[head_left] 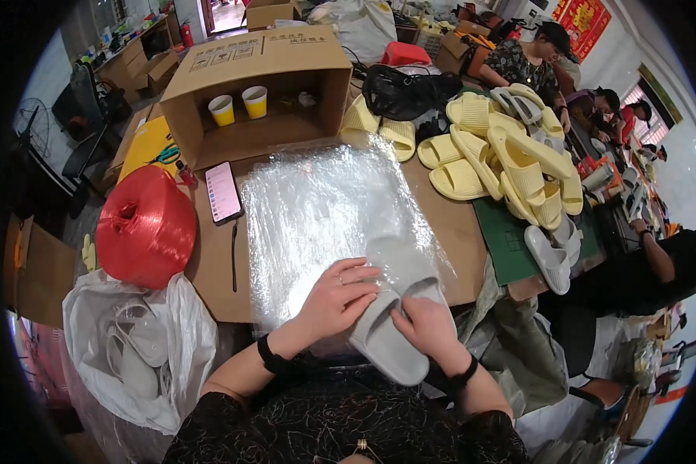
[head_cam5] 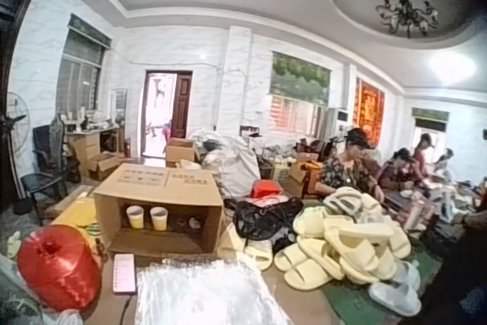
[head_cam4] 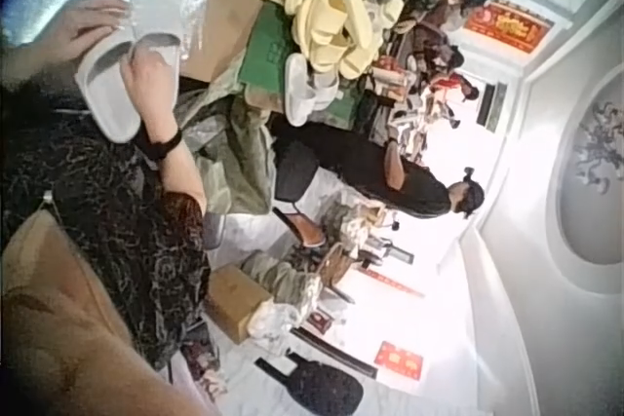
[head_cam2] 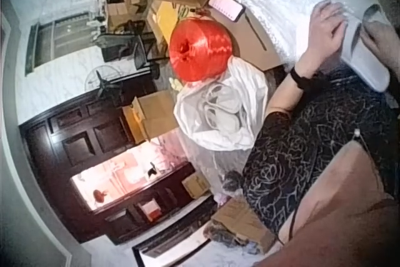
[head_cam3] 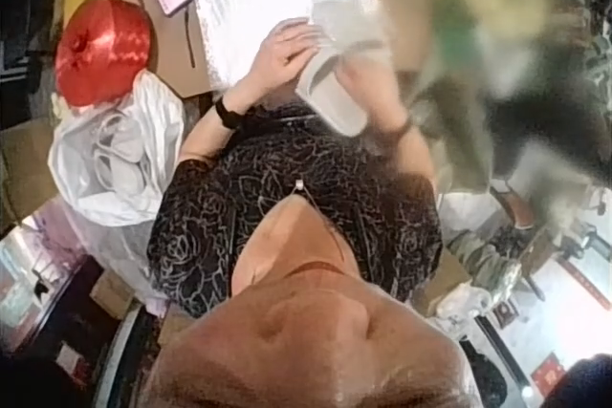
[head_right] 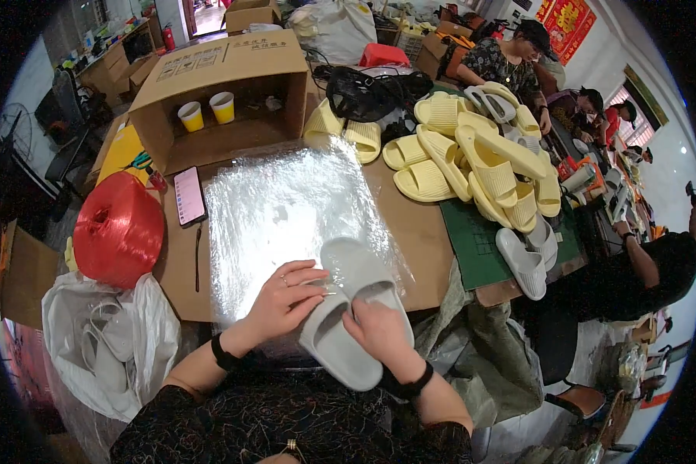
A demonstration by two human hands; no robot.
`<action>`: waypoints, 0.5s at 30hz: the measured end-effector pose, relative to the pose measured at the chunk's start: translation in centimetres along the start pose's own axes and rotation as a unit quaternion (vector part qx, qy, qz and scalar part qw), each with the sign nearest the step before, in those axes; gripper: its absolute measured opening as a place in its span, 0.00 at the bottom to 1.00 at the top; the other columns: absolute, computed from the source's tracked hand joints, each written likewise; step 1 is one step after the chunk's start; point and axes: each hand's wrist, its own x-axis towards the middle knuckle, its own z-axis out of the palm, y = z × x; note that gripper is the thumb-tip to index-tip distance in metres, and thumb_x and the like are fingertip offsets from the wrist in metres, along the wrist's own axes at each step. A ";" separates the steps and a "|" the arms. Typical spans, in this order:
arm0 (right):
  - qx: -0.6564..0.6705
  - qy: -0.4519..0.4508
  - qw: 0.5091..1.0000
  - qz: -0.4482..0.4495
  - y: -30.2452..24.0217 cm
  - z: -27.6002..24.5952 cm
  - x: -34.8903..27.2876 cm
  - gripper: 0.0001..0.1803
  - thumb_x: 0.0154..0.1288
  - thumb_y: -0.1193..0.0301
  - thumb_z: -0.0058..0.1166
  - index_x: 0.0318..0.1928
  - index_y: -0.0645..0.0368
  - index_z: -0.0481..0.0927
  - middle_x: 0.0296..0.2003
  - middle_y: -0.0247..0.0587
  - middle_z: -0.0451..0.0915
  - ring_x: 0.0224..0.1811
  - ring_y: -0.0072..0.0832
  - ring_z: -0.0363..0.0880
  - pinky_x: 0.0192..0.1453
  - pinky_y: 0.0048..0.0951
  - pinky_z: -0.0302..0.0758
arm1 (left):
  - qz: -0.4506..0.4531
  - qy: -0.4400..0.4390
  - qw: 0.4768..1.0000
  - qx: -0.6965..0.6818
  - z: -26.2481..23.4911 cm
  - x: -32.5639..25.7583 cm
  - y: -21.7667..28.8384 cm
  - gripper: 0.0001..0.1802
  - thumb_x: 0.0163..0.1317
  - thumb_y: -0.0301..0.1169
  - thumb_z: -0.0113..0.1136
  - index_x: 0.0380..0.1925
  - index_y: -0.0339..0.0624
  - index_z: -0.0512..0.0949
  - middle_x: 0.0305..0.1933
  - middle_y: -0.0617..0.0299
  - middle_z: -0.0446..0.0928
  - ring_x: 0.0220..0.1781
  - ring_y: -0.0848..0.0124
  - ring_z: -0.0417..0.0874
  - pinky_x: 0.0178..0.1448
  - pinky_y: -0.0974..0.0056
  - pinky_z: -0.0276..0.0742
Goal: The recorder is sorting and placing pairs of slides/sandals into plastic bags at a workstation.
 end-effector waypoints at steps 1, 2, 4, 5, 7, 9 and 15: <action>0.009 -0.019 0.999 0.030 -0.3 0.2 1.2 0.12 0.66 0.62 0.58 0.33 0.59 0.76 0.25 0.49 0.79 0.28 0.48 0.81 0.32 0.47 0.76 | 0.004 -0.004 0.999 -0.034 0.0 -0.1 0.1 0.08 0.59 0.26 0.67 0.39 0.41 0.87 0.56 0.58 0.84 0.63 0.53 0.78 0.65 0.53 0.75; 0.011 -0.020 0.999 0.024 -0.2 1.0 2.0 0.12 0.66 0.62 0.58 0.33 0.59 0.76 0.25 0.49 0.79 0.28 0.48 0.81 0.32 0.47 0.76 | 0.008 -0.006 0.998 -0.066 0.0 -0.1 0.3 0.08 0.59 0.25 0.67 0.39 0.41 0.87 0.55 0.58 0.84 0.63 0.54 0.78 0.65 0.52 0.75; 0.032 0.068 0.996 -0.057 0.8 3.3 3.6 0.11 0.64 0.65 0.58 0.35 0.60 0.77 0.27 0.52 0.80 0.29 0.50 0.81 0.33 0.48 0.76 | 0.006 -0.018 0.996 -0.092 0.1 -0.3 0.2 0.08 0.60 0.26 0.67 0.40 0.42 0.87 0.56 0.59 0.84 0.64 0.54 0.79 0.66 0.52 0.75; 0.098 0.062 0.993 -0.001 0.7 4.3 4.3 0.10 0.62 0.67 0.59 0.35 0.61 0.77 0.29 0.54 0.81 0.31 0.53 0.81 0.34 0.48 0.77 | 0.031 -0.023 0.995 -0.087 0.0 -0.2 0.3 0.08 0.60 0.26 0.66 0.40 0.41 0.87 0.56 0.59 0.84 0.64 0.55 0.79 0.66 0.52 0.75; 0.117 0.076 0.990 0.002 1.1 5.0 6.3 0.09 0.63 0.68 0.59 0.35 0.62 0.77 0.29 0.55 0.80 0.31 0.54 0.80 0.35 0.49 0.76 | 0.055 -0.040 0.994 -0.085 -0.4 0.0 0.8 0.08 0.61 0.26 0.67 0.40 0.41 0.87 0.56 0.60 0.84 0.64 0.57 0.79 0.66 0.54 0.76; 0.068 0.093 0.990 0.079 -0.6 4.8 9.0 0.10 0.67 0.69 0.55 0.35 0.65 0.77 0.25 0.59 0.78 0.30 0.59 0.78 0.34 0.51 0.74 | 0.058 -0.041 0.993 -0.092 -0.5 -0.7 1.2 0.07 0.61 0.27 0.66 0.39 0.41 0.86 0.55 0.60 0.84 0.63 0.56 0.79 0.65 0.54 0.77; 0.269 0.136 0.942 0.147 1.0 8.2 14.2 0.10 0.70 0.73 0.53 0.46 0.68 0.73 0.26 0.59 0.76 0.29 0.56 0.78 0.33 0.48 0.72 | 0.096 -0.053 0.993 -0.032 -1.8 -1.2 0.9 0.09 0.60 0.29 0.68 0.41 0.41 0.86 0.57 0.58 0.83 0.65 0.55 0.78 0.66 0.55 0.77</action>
